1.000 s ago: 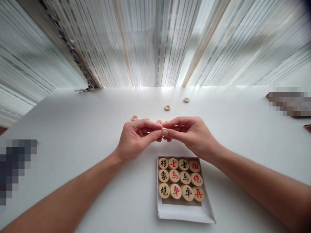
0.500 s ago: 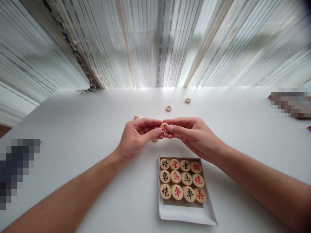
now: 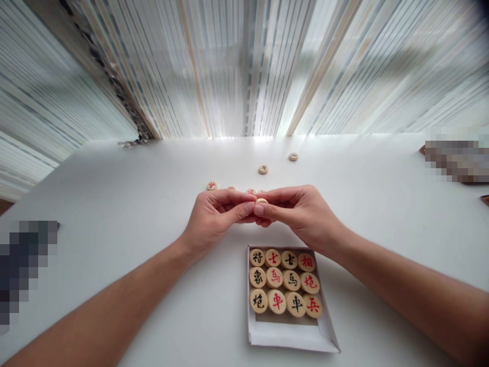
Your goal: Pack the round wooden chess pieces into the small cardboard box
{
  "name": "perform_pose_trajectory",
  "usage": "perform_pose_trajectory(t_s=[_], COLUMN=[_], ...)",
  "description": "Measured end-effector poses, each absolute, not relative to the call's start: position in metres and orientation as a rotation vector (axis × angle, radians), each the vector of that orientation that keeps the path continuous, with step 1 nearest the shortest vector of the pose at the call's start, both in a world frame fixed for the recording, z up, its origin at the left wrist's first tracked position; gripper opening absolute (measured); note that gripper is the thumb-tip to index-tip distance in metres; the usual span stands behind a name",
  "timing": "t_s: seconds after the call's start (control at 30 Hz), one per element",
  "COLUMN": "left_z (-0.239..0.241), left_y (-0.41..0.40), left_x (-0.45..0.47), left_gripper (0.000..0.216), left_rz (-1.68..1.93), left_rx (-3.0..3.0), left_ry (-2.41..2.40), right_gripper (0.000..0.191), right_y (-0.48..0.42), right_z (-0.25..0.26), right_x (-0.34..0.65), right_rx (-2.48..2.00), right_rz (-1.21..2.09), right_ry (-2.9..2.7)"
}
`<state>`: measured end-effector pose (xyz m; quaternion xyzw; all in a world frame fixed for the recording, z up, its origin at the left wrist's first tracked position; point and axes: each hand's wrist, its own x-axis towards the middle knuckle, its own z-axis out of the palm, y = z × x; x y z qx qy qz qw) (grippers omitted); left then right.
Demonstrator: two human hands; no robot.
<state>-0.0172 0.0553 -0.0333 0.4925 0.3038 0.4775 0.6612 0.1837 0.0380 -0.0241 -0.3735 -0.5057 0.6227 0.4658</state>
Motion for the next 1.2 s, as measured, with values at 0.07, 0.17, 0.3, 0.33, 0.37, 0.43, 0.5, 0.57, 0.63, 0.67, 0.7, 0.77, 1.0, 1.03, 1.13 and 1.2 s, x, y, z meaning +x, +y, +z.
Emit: perform_pose_trajectory(t_s=[0.07,0.17,0.3,0.33,0.37,0.43,0.5,0.57,0.63,0.67,0.7,0.77,1.0,1.03,1.13,1.2], left_z=[-0.032,-0.031,-0.033,-0.034,-0.034,-0.036,-0.037,-0.037,-0.036,-0.035,-0.034,-0.034,-0.039,-0.040,-0.041,-0.041], left_y=[0.055,0.054,0.053,0.053,0.053,0.053,0.054,0.054,0.054,0.053,0.053,0.052,0.051,0.052,0.052,0.052], left_x=[-0.017,-0.017,-0.015,-0.015,-0.015,-0.016,-0.016,-0.016,-0.016,-0.016,-0.016,-0.016,-0.019,-0.020,-0.020,-0.019], left_gripper=[0.012,0.012,0.020,0.021,0.023,0.026,0.029,0.028,0.025,0.023,0.022,0.020,0.020,0.019,0.020,0.020], left_rz=[1.078,1.073,1.095,1.097,1.099,1.107,1.127,1.158,1.196,1.214,1.229,1.248,1.272,1.280,1.300,1.305], left_rx=[1.141,1.212,1.308,1.322,1.332,1.346,1.359,1.372,1.395,1.412,1.432,1.478,1.545,1.551,1.561,1.558], left_ry=[0.684,0.668,0.595,0.575,0.557,0.532,0.524,0.536,0.568,0.588,0.614,0.669,0.727,0.727,0.723,0.731], right_gripper=[0.031,0.034,0.032,0.030,0.030,0.028,0.028,0.029,0.028,0.028,0.029,0.035,0.032,0.030,0.026,0.026], right_y=[0.038,0.038,0.038,0.038,0.038,0.039,0.040,0.040,0.040,0.040,0.040,0.041,0.042,0.042,0.042,0.041], right_z=[-0.024,-0.022,-0.019,-0.018,-0.017,-0.015,-0.014,-0.013,-0.014,-0.015,-0.016,-0.020,-0.026,-0.026,-0.026,-0.025], right_x=[0.184,0.183,0.183,0.183,0.184,0.185,0.186,0.187,0.188,0.188,0.189,0.188,0.186,0.186,0.186,0.187], right_rx=[-0.920,-0.932,-0.930,-0.922,-0.910,-0.872,-0.825,-0.795,-0.802,-0.813,-0.826,-0.844,-0.855,-0.851,-0.823,-0.816], right_rz=[1.521,1.512,1.501,1.501,1.499,1.487,1.473,1.469,1.481,1.492,1.502,1.511,1.325,1.299,1.246,1.225], right_ry=[-1.266,-1.271,-1.337,-1.365,-1.398,-1.474,-1.538,-1.566,-1.551,-1.525,-1.486,-1.388,-1.356,-1.373,-1.399,-1.406])
